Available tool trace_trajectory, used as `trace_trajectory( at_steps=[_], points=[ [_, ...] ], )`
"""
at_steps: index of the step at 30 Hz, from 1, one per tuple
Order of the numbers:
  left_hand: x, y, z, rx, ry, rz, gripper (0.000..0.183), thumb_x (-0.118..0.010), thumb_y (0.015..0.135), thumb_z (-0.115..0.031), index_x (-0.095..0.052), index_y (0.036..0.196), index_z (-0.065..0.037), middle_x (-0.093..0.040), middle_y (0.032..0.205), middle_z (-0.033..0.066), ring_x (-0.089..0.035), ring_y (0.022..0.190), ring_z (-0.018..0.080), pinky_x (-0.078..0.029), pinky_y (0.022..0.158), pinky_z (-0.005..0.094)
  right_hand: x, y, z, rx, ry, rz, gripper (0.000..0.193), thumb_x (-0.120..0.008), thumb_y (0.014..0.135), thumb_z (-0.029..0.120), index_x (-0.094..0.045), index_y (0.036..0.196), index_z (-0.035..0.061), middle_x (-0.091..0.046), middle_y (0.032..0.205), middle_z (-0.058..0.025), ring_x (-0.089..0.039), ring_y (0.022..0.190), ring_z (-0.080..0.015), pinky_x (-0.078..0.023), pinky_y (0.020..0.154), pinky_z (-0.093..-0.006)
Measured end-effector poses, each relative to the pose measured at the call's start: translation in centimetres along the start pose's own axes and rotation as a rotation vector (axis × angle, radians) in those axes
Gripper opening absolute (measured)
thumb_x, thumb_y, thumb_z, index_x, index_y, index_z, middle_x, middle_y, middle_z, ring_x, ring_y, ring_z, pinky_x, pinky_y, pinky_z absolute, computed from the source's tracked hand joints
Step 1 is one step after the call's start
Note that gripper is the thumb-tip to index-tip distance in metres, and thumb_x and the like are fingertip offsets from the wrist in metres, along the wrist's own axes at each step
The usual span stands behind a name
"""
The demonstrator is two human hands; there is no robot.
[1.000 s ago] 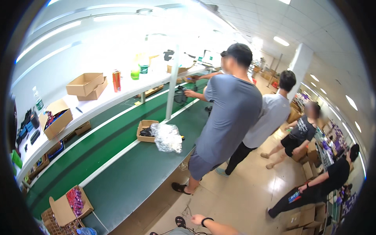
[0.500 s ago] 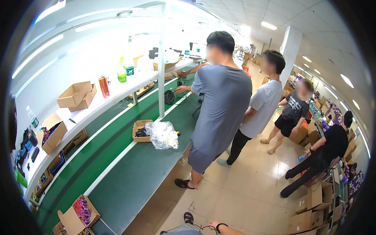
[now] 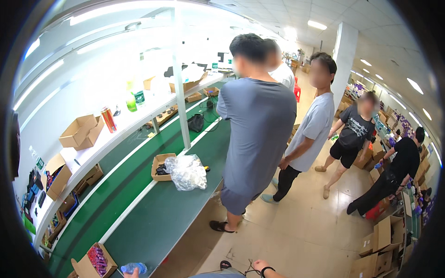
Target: The person sets up and checks electronic sensors or VR equipment on a factory assembly line by hand.
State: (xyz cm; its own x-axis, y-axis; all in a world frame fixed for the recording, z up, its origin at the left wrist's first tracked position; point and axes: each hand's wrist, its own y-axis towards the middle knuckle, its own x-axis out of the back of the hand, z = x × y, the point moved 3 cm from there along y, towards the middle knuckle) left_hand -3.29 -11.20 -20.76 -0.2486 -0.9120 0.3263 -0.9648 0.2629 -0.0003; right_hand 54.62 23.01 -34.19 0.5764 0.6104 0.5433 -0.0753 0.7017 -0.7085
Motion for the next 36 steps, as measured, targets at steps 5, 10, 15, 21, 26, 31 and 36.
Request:
trace_trajectory(
  at_steps=[5,10,15,21,26,31,36],
  points=[
    [-12.0,2.0,-3.4,-0.099,-0.153,0.171,0.063,-0.076,0.071,-0.002,-0.047,0.127,-0.001,-0.057,0.108,0.0068,-0.057,0.096,0.0159,-0.049,0.086,0.0323,2.4,0.6,2.1,-0.002,-0.168,-0.070,0.027,-0.059,0.078,0.032,-0.071,0.091,0.0124,-0.071,0.084,-0.0116,-0.067,0.080,-0.0253,-0.053,0.076,-0.0379],
    [-21.4,5.5,-8.4,-0.101,0.013,0.340,0.077,-0.082,0.062,-0.003,-0.045,0.129,-0.001,-0.059,0.111,0.0105,-0.058,0.102,0.0206,-0.046,0.094,0.0333,0.9,0.7,1.6,-0.091,0.154,0.018,0.024,-0.054,0.085,0.028,-0.068,0.085,0.0090,-0.069,0.077,-0.0100,-0.067,0.065,-0.0173,-0.055,0.065,-0.0307],
    [-27.9,9.2,-11.8,-0.209,0.144,0.459,0.076,-0.083,0.061,-0.009,-0.048,0.128,-0.001,-0.060,0.116,0.0157,-0.059,0.107,0.0271,-0.045,0.096,0.0357,-0.2,-3.3,2.7,-0.211,0.053,0.014,0.021,-0.052,0.089,0.024,-0.065,0.090,0.0072,-0.068,0.073,-0.0037,-0.061,0.057,-0.0142,-0.050,0.054,-0.0280],
    [-33.0,12.9,-9.7,-0.213,0.206,0.557,0.078,-0.083,0.060,-0.014,-0.048,0.128,-0.002,-0.058,0.120,0.0181,-0.056,0.112,0.0319,-0.044,0.099,0.0384,-4.9,-6.5,1.2,-0.061,-0.088,-0.192,0.021,-0.067,0.079,0.026,-0.071,0.085,0.0059,-0.070,0.080,-0.0138,-0.063,0.072,-0.0251,-0.050,0.069,-0.0405],
    [-36.3,12.3,-12.6,-0.283,0.228,0.654,0.077,-0.082,0.061,-0.018,-0.047,0.128,-0.002,-0.055,0.122,0.0178,-0.053,0.114,0.0341,-0.042,0.100,0.0395,-9.5,-11.4,-1.3,-0.226,0.253,-0.151,0.025,-0.067,0.081,0.029,-0.072,0.085,0.0052,-0.070,0.079,-0.0100,-0.063,0.073,-0.0212,-0.050,0.068,-0.0390],
    [-33.4,14.1,-10.1,-0.270,0.185,0.648,0.090,-0.083,0.060,-0.017,-0.037,0.136,-0.002,-0.048,0.129,0.0209,-0.048,0.120,0.0363,-0.039,0.104,0.0406,-10.3,-10.2,-0.9,-0.115,0.007,-0.010,0.025,-0.069,0.080,0.030,-0.070,0.080,0.0051,-0.067,0.072,-0.0082,-0.062,0.071,-0.0186,-0.051,0.069,-0.0367],
    [-30.4,14.0,-4.7,-0.100,0.457,0.679,0.062,-0.075,0.068,-0.017,-0.050,0.122,-0.001,-0.053,0.125,0.0213,-0.053,0.116,0.0333,-0.044,0.098,0.0390,-7.2,-9.8,2.2,-0.087,0.200,-0.093,0.019,-0.065,0.083,0.024,-0.069,0.081,0.0057,-0.065,0.070,-0.0076,-0.061,0.066,-0.0203,-0.050,0.064,-0.0365]
  ],
)
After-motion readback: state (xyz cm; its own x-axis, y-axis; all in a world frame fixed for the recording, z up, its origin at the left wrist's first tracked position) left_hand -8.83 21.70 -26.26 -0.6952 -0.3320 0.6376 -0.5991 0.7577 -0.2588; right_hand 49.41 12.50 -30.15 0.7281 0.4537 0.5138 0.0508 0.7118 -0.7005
